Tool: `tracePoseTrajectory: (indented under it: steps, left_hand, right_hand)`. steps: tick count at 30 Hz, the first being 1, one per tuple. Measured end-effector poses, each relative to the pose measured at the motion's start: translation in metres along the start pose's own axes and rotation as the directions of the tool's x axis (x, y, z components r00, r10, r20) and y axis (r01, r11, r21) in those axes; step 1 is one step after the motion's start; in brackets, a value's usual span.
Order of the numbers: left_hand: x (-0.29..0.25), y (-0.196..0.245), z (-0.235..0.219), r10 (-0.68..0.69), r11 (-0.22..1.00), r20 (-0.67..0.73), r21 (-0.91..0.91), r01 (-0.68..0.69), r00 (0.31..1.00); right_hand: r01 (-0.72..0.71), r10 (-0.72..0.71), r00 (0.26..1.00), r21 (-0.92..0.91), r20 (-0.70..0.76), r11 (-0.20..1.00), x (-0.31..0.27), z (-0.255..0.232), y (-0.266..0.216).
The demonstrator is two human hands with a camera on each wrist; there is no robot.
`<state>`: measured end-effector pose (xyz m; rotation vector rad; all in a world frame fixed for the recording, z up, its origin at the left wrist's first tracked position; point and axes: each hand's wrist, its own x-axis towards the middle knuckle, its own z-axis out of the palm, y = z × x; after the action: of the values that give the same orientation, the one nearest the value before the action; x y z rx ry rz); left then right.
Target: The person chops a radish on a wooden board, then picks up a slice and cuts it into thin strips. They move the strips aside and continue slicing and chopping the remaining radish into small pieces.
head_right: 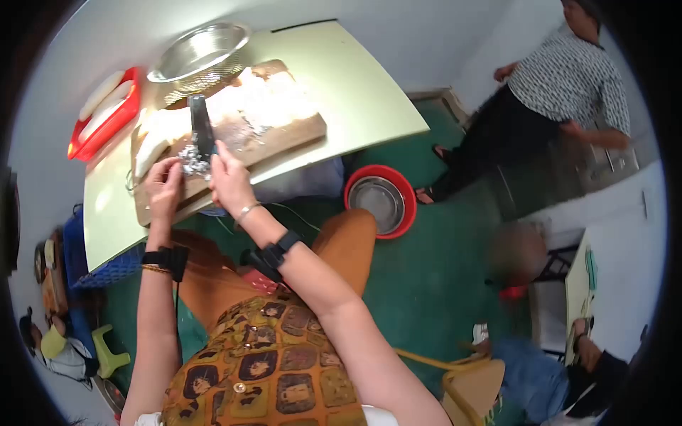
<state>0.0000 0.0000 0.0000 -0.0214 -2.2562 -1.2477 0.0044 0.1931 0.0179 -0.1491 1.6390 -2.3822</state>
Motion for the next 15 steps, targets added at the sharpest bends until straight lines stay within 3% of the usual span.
tracePoseTrajectory:
  steps: [2,3,8,15]
  left_hand:
    - [0.011,-0.003,-0.009,-0.088,0.973,0.007,-0.212,0.087,0.996]
    - [0.001,0.011,0.015,-0.085,0.966,0.012,-0.245,0.086,0.996]
    - [-0.004,0.004,0.01,-0.1,0.976,0.014,-0.194,0.101,0.995]
    - [-0.003,0.004,0.007,-0.106,0.968,0.071,-0.22,0.12,0.992]
  right_hand:
    - [0.02,-0.024,0.998,-0.078,-0.053,0.997,0.006,0.02,-0.006]
    - [0.075,-0.079,0.996,-0.094,-0.046,0.993,0.0,-0.008,-0.008]
    - [-0.045,0.042,0.998,-0.074,-0.045,0.996,-0.001,-0.009,-0.011]
    - [-0.025,0.016,0.998,-0.157,-0.056,0.987,0.003,-0.007,-0.009]
